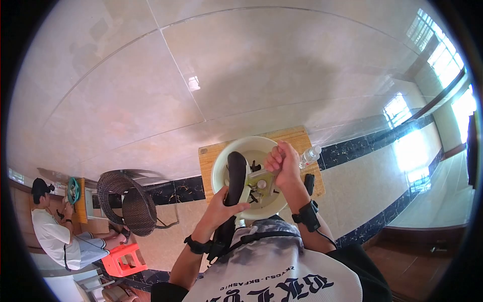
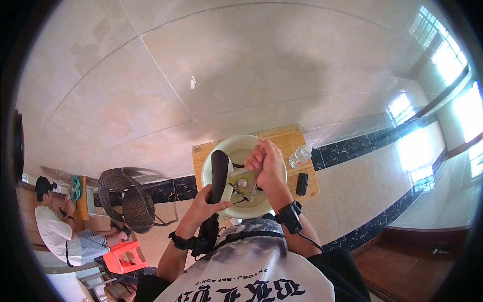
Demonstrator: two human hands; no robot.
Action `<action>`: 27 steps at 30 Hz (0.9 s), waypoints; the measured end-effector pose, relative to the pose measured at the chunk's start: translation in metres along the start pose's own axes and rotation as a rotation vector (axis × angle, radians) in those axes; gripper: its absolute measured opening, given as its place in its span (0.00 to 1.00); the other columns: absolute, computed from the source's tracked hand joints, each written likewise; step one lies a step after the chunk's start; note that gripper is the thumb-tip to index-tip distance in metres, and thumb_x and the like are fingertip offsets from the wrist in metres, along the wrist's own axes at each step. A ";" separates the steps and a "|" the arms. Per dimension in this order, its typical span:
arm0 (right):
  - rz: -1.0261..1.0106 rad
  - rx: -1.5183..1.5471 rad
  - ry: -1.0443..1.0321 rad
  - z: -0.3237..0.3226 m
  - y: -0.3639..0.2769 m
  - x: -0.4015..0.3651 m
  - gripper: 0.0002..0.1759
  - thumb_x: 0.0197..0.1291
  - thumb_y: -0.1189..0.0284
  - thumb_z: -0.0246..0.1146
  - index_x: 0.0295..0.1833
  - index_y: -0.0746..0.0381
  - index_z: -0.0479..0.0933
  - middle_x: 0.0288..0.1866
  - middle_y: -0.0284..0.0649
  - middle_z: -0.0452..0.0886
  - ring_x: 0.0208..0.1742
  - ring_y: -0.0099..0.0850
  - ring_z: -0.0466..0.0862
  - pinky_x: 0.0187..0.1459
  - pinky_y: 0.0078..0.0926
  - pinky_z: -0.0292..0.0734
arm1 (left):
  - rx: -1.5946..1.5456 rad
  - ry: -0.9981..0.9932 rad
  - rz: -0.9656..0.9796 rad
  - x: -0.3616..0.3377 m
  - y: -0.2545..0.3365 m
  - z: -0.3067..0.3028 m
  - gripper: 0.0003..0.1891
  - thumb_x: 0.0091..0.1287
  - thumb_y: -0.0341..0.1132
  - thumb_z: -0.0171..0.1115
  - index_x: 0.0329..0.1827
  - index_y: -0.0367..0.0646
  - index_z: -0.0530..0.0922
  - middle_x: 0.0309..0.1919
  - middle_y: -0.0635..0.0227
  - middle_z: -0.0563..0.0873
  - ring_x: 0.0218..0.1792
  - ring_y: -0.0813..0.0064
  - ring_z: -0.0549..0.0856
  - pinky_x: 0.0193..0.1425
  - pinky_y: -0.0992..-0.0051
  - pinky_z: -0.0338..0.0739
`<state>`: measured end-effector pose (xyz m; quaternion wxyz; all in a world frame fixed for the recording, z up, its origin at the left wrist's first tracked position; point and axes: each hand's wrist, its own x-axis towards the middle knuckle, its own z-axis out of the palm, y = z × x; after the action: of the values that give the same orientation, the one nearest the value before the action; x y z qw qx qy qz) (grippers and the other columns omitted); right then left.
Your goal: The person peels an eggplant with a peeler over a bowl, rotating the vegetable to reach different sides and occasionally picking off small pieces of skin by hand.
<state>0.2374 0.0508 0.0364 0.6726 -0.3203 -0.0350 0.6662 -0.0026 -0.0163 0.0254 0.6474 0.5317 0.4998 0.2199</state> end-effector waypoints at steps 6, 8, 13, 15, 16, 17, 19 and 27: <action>-0.013 -0.032 -0.063 0.017 0.010 -0.004 0.17 0.71 0.67 0.65 0.30 0.57 0.66 0.18 0.33 0.61 0.16 0.29 0.64 0.20 0.33 0.62 | -0.480 -0.033 -0.074 0.010 -0.014 -0.007 0.28 0.69 0.30 0.70 0.71 0.35 0.72 0.56 0.63 0.86 0.56 0.73 0.85 0.63 0.72 0.79; -0.046 -0.092 -0.086 0.022 0.007 -0.006 0.18 0.72 0.66 0.65 0.31 0.57 0.66 0.18 0.33 0.63 0.16 0.29 0.66 0.20 0.32 0.64 | -0.525 -0.020 0.007 0.012 -0.012 -0.009 0.26 0.70 0.26 0.66 0.72 0.36 0.72 0.57 0.62 0.86 0.57 0.73 0.85 0.63 0.72 0.79; -0.146 -0.641 -0.221 0.004 0.014 0.002 0.15 0.71 0.63 0.70 0.40 0.62 0.74 0.23 0.36 0.75 0.18 0.25 0.75 0.19 0.26 0.70 | -0.640 0.154 0.077 0.019 -0.001 -0.012 0.25 0.73 0.25 0.66 0.72 0.36 0.71 0.58 0.59 0.86 0.59 0.69 0.85 0.65 0.69 0.79; -0.148 -1.057 -0.289 0.001 0.021 0.002 0.13 0.71 0.66 0.70 0.47 0.64 0.78 0.25 0.36 0.79 0.20 0.22 0.79 0.20 0.23 0.74 | -0.592 0.192 0.130 0.027 0.002 -0.012 0.26 0.73 0.27 0.68 0.72 0.35 0.71 0.57 0.59 0.86 0.58 0.69 0.86 0.64 0.69 0.81; -0.120 -1.058 -0.320 0.003 0.026 -0.001 0.17 0.69 0.63 0.72 0.49 0.65 0.79 0.26 0.36 0.81 0.20 0.21 0.79 0.19 0.22 0.73 | -0.588 0.187 0.128 0.030 0.004 -0.012 0.26 0.73 0.27 0.69 0.72 0.34 0.71 0.57 0.59 0.86 0.57 0.70 0.86 0.62 0.71 0.82; -0.091 -1.058 -0.351 0.005 0.032 -0.004 0.21 0.67 0.60 0.74 0.52 0.66 0.79 0.27 0.35 0.82 0.20 0.20 0.79 0.19 0.21 0.73 | -0.583 0.182 0.127 0.034 0.006 -0.011 0.27 0.72 0.28 0.70 0.72 0.33 0.71 0.57 0.59 0.86 0.57 0.71 0.86 0.61 0.72 0.82; 0.101 -0.980 -0.465 0.008 0.035 -0.003 0.25 0.65 0.58 0.76 0.55 0.66 0.81 0.28 0.34 0.83 0.20 0.20 0.79 0.20 0.20 0.73 | -0.561 0.142 0.140 0.039 0.009 -0.008 0.26 0.73 0.31 0.69 0.71 0.32 0.72 0.57 0.59 0.86 0.55 0.72 0.87 0.59 0.73 0.83; 0.121 -0.747 -0.407 -0.012 0.022 0.002 0.19 0.59 0.69 0.78 0.51 0.67 0.85 0.31 0.36 0.87 0.23 0.21 0.82 0.22 0.19 0.74 | -0.933 0.010 0.127 0.051 0.020 0.001 0.29 0.81 0.49 0.50 0.75 0.34 0.72 0.65 0.57 0.83 0.64 0.66 0.78 0.74 0.61 0.67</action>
<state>0.2241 0.0465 0.0159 0.4492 -0.4054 -0.3871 0.6957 0.0244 0.0317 0.0221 0.8002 0.2122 0.3172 0.4626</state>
